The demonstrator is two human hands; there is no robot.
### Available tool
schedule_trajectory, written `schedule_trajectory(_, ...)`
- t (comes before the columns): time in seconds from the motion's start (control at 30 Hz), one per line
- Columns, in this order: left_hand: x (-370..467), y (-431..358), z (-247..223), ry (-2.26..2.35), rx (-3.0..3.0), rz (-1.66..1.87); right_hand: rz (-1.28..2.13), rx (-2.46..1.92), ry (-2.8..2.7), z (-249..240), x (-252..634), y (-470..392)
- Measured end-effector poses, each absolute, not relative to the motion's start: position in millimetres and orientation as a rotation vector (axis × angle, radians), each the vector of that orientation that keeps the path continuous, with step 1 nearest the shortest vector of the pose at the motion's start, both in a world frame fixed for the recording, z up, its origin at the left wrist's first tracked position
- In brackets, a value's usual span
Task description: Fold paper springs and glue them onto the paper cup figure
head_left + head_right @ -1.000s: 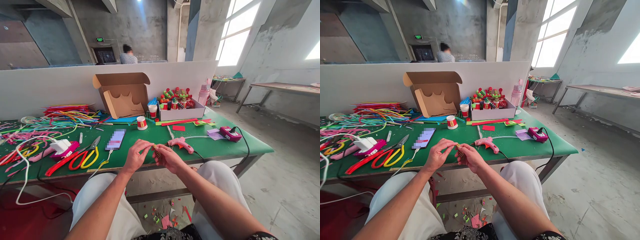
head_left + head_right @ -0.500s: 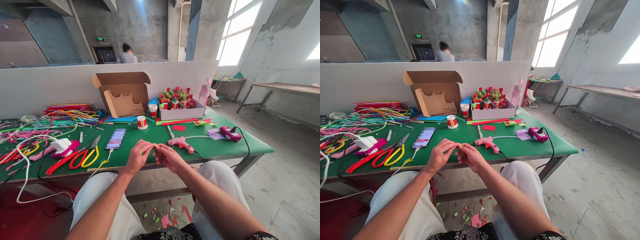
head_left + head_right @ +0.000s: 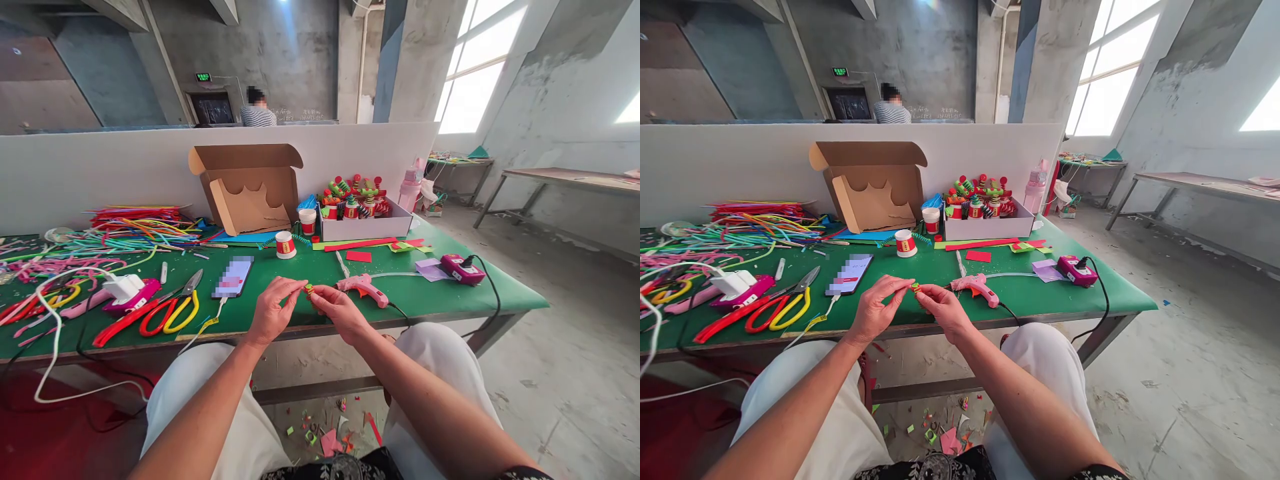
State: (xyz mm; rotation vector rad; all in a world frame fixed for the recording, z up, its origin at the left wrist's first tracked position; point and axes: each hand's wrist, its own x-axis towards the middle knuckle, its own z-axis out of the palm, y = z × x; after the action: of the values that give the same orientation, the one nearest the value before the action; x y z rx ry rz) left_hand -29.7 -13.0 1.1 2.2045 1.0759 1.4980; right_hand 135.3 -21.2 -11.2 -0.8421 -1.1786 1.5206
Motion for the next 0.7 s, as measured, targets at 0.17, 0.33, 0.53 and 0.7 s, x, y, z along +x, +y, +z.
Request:
schedule_trajectory(0.17, -29.4, -13.8, 1.8, 1.099, 2.227, 1.512, 1.515, -0.893, -1.167, -11.7, 135.8, -20.9)
schedule_trajectory(0.33, -30.1, -12.2, -2.0, 1.076, 2.352, 1.455, 1.549, -0.887, -1.148, -11.5, 135.0, -21.8)
schedule_trajectory(0.53, -31.3, -10.7, -4.2, 1.036, 2.395, 1.452, 1.637, -0.853, -1.075, -8.8, 135.8, -24.1)
schedule_trajectory(0.7, -29.7, -12.8, -2.6, 1.04, 2.294, 1.465, 1.731, -0.834, -1.018, -9.7, 136.7, -23.5)
